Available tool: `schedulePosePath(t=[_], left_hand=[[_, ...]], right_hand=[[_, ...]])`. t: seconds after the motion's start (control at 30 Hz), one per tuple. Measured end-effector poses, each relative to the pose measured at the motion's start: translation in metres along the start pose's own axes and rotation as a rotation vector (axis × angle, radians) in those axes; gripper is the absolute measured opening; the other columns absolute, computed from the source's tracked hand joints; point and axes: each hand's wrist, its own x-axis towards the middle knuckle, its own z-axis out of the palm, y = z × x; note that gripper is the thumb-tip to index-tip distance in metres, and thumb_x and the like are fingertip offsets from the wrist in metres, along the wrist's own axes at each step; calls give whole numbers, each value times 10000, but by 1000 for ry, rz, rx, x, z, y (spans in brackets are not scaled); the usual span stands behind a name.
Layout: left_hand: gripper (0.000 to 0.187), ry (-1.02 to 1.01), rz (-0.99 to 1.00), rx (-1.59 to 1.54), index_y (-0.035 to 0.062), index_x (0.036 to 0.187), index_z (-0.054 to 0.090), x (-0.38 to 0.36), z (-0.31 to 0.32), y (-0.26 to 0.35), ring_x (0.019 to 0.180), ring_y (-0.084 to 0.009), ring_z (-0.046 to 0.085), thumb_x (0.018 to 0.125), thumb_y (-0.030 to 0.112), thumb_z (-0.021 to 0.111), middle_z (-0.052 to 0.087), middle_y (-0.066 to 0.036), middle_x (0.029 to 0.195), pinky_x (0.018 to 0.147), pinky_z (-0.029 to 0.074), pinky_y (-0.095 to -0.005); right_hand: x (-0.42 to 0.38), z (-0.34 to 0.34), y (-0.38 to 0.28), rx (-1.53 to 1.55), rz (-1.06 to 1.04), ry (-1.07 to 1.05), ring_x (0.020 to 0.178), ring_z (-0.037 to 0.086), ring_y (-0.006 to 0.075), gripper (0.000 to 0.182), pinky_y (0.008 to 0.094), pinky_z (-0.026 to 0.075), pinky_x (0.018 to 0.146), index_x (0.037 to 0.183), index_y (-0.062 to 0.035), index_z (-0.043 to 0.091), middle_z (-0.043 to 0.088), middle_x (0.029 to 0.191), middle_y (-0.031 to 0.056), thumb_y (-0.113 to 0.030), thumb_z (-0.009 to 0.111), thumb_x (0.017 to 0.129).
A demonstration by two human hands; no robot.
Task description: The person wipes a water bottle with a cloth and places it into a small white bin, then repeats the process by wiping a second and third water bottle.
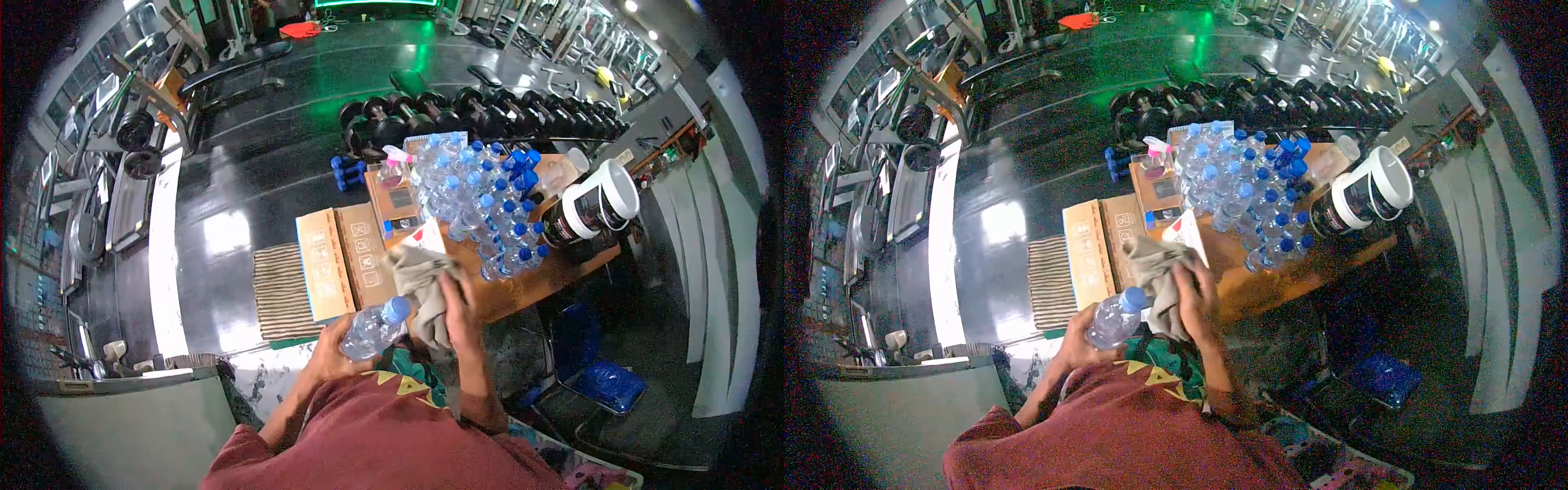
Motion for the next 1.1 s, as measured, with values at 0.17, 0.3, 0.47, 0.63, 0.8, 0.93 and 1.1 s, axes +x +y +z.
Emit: schedulePosePath(t=[0.17,0.3,0.47,0.63,0.8,0.93,1.1], left_hand=[[656,14,-85,-15,3,1138,516,7,7,-1,874,-250,612,557,163,775,599,-140,975,768,492,-346],[682,23,-17,77,-5,1152,508,9,7,-6,878,-245,612,550,149,788,595,-140,971,755,500,-340],[682,31,-10,8,-10,1158,506,10,9,0,892,-274,611,558,157,785,592,-153,979,777,497,-350],[669,-41,20,144,-3,1151,510,17,11,-9,903,-281,605,568,175,787,593,-158,980,793,489,-358],[639,-131,16,168,9,1128,522,21,14,-8,895,-249,609,564,139,792,601,-141,978,797,487,-347],[661,-218,2,100,14,1146,520,23,23,-10,935,-243,594,550,110,790,596,-142,1005,828,470,-338],[723,-357,76,44,4,1185,506,35,38,-9,946,-296,600,547,192,789,593,-177,1037,821,482,-370]], right_hand=[[-13,1,-58,-353,-600,-191,976,545,322,227,380,418,860,1028,-42,560,554,1048,176,-84,524,808],[-6,7,-47,-252,-435,-95,951,563,325,225,356,435,820,1027,-52,573,561,1059,186,-95,538,809],[-11,1,-5,-36,-12,56,955,570,262,298,328,437,801,1114,-15,534,567,1094,165,-122,545,836],[-25,-1,-32,-208,-460,41,1049,508,264,245,357,403,878,1070,-25,567,552,1096,159,-105,512,845],[-14,-15,-9,-107,-54,89,958,560,243,218,353,426,824,1031,3,561,595,1012,157,-147,529,876],[-35,-27,-22,-183,-221,279,929,566,242,202,350,422,821,1026,-19,569,586,990,149,-143,520,873],[-48,-35,18,-433,-283,269,1009,544,274,254,358,414,873,1099,-20,549,577,1072,130,-83,538,854]])
